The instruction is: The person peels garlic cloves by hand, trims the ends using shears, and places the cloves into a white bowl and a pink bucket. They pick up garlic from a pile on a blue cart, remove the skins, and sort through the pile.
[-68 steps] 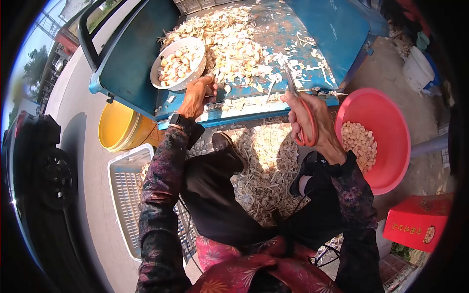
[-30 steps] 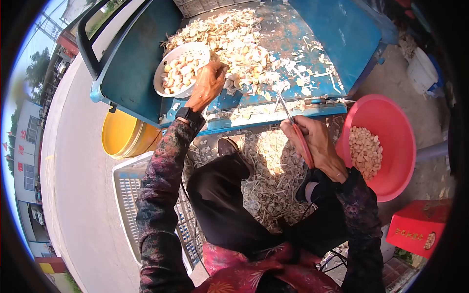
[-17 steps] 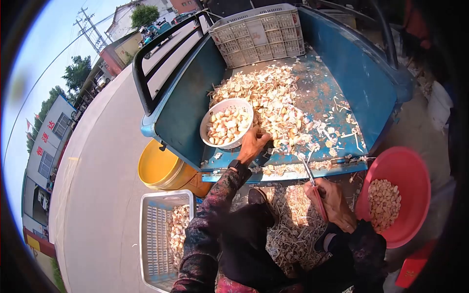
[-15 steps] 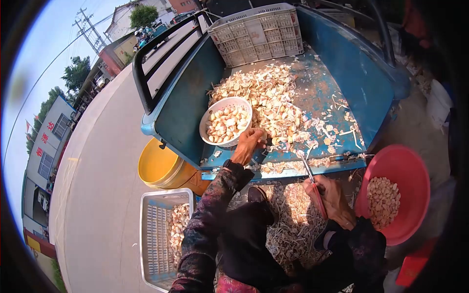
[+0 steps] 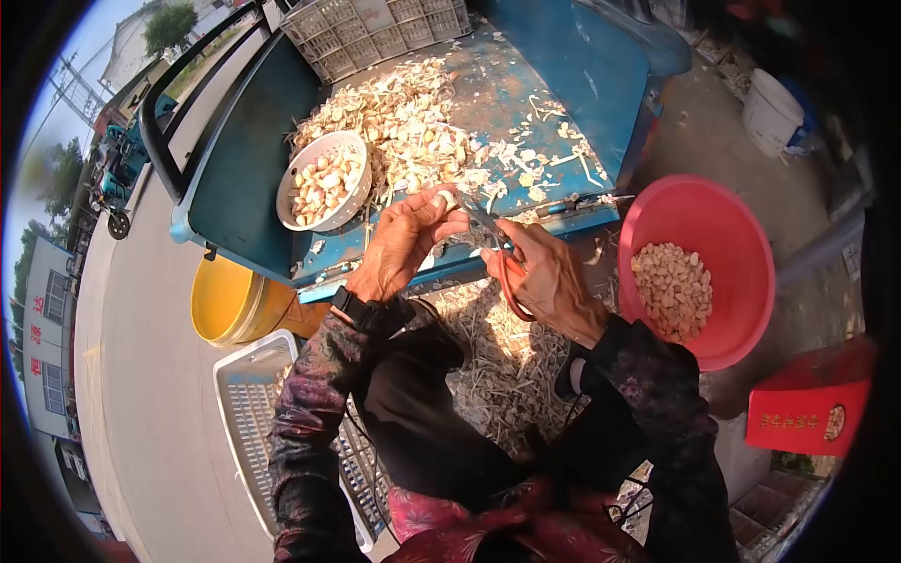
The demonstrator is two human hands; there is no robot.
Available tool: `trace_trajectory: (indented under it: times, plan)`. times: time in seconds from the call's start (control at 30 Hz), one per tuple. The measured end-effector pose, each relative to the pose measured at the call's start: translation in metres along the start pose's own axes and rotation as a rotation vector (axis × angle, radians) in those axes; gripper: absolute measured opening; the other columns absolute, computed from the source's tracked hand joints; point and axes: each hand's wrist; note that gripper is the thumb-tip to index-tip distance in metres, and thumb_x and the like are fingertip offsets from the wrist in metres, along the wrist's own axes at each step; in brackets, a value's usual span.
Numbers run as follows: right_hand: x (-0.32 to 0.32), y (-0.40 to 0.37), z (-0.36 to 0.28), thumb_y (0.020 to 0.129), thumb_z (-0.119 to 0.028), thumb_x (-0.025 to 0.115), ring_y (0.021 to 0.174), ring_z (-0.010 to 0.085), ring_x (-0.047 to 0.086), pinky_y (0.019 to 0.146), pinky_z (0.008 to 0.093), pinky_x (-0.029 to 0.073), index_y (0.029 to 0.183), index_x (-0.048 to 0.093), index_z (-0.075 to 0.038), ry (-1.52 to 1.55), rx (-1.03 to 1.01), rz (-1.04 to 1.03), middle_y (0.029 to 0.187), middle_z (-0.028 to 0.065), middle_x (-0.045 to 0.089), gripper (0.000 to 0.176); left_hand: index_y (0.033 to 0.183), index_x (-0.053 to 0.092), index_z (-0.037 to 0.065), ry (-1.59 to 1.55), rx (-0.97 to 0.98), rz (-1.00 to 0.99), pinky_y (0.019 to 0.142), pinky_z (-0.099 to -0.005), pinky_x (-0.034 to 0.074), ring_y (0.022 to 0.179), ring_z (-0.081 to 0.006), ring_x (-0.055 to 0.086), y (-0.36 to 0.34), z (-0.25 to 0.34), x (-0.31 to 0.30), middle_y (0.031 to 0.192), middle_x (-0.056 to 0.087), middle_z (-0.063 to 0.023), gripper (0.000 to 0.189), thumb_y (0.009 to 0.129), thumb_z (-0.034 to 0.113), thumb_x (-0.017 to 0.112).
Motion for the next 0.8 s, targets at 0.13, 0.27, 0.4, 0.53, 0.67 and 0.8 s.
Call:
trace_trajectory:
  times: [0.13,0.27,0.4,0.53,0.67,0.8]
  plan:
    - [-0.001,-0.002,0.004,0.082,-0.03,0.067,0.069,0.0316,0.058,0.058,0.0418,0.045,0.113,0.059,-0.002,-0.054,-0.063,0.044,0.078,0.0156,0.057,0.043,0.106,0.058,-0.001,-0.081,0.017,0.025,0.076,-0.0248,0.05,0.084,-0.0149,0.058,0.002,-0.013,0.011,0.098,0.06,-0.0059,0.021,0.091,0.013,0.06]
    - [-0.007,-0.001,0.003,0.082,-0.027,0.066,0.07,0.0328,0.059,0.058,0.0428,0.045,0.114,0.058,-0.001,-0.095,-0.047,0.001,0.078,0.0164,0.057,0.042,0.091,0.057,0.001,-0.068,0.043,0.041,0.073,-0.0263,0.048,0.079,-0.0153,0.056,0.004,-0.021,0.019,0.085,0.057,-0.0035,0.013,0.09,0.014,0.061]
    - [-0.002,-0.004,0.008,0.083,-0.023,0.065,0.065,0.0332,0.059,0.055,0.0428,0.045,0.113,0.057,0.0,-0.077,-0.021,-0.042,0.075,0.0158,0.057,0.039,0.085,0.055,0.002,-0.069,0.051,0.009,0.073,-0.0268,0.046,0.076,-0.0164,0.054,0.006,-0.029,0.014,0.082,0.055,-0.0037,0.014,0.091,0.014,0.059]
    - [0.001,-0.002,0.004,0.084,-0.023,0.064,0.058,0.0333,0.058,0.051,0.0431,0.044,0.107,0.057,-0.001,-0.062,0.012,-0.053,0.07,0.0153,0.058,0.033,0.089,0.056,0.001,-0.089,0.016,0.009,0.073,-0.0258,0.047,0.077,-0.016,0.055,0.006,-0.029,0.013,0.083,0.056,-0.0045,0.013,0.092,0.014,0.058]
    - [0.005,0.002,0.009,0.085,-0.026,0.063,0.053,0.0346,0.058,0.047,0.0439,0.041,0.099,0.057,-0.002,-0.028,0.052,-0.089,0.064,0.0167,0.058,0.028,0.094,0.057,0.0,-0.092,-0.037,0.022,0.073,-0.025,0.049,0.078,-0.0146,0.056,0.008,-0.029,0.01,0.084,0.057,-0.0045,0.014,0.092,0.014,0.057]
    - [-0.001,0.008,-0.005,0.085,-0.029,0.064,0.055,0.0353,0.058,0.049,0.0441,0.041,0.1,0.058,-0.002,0.01,0.161,-0.161,0.064,0.018,0.057,0.031,0.104,0.058,-0.005,-0.158,-0.046,0.079,0.07,-0.0233,0.051,0.075,-0.0125,0.058,0.011,-0.028,0.012,0.09,0.061,-0.0057,0.017,0.093,0.008,0.053]
Point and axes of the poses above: each hand's wrist, its own y-axis towards the middle knuckle, its own x-axis out of the palm, z = x × y
